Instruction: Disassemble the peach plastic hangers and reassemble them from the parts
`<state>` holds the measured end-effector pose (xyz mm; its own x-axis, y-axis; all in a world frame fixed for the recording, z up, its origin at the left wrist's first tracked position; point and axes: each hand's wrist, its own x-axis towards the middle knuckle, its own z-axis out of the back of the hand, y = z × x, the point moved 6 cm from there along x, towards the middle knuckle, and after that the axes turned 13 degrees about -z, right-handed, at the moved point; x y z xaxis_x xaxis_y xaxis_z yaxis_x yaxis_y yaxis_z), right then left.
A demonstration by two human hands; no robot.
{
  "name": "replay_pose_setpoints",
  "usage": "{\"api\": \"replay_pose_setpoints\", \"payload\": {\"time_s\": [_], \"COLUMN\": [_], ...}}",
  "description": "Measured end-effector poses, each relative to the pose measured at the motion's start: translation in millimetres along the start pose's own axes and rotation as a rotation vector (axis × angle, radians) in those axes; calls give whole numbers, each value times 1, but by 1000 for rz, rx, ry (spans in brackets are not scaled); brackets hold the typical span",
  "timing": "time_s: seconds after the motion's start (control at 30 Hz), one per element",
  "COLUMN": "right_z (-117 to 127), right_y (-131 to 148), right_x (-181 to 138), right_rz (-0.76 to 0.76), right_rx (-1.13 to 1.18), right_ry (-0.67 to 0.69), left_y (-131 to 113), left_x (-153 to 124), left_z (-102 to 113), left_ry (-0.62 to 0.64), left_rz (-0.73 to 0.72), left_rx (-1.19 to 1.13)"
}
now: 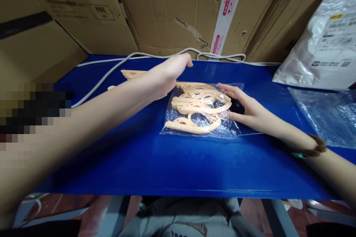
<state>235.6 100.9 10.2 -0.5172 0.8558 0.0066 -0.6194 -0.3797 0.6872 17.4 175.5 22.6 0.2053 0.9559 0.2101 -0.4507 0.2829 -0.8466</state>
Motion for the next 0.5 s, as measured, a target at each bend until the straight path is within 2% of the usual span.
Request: {"api": "replay_pose_setpoints", "payload": {"time_s": [0.03,0.1,0.2,0.33,0.43,0.5], "right_z": [0,-1,-2,-1,5,13], "right_y": [-1,-2,-5,-4,-2,-1], "right_x": [0,1,1,1,-1,-3], "right_rz": [0,-4,-8,4,-1,-16], "right_rx": [13,34,44,10,-78,-133], "right_ry": [1,-2,-10,12,15,-29], "left_y": [1,1,3,6,-4,-19], "left_x": [-2,-5,-3,2,-4,-17], "left_z": [-2,-5,-5,-10,-9,-5], "left_ry": [-4,-18,-52,-8,-14,-22], "left_rz": [83,136,91,31,53,-3], "left_rx": [-33,-49,-78,-113,-55,26]}}
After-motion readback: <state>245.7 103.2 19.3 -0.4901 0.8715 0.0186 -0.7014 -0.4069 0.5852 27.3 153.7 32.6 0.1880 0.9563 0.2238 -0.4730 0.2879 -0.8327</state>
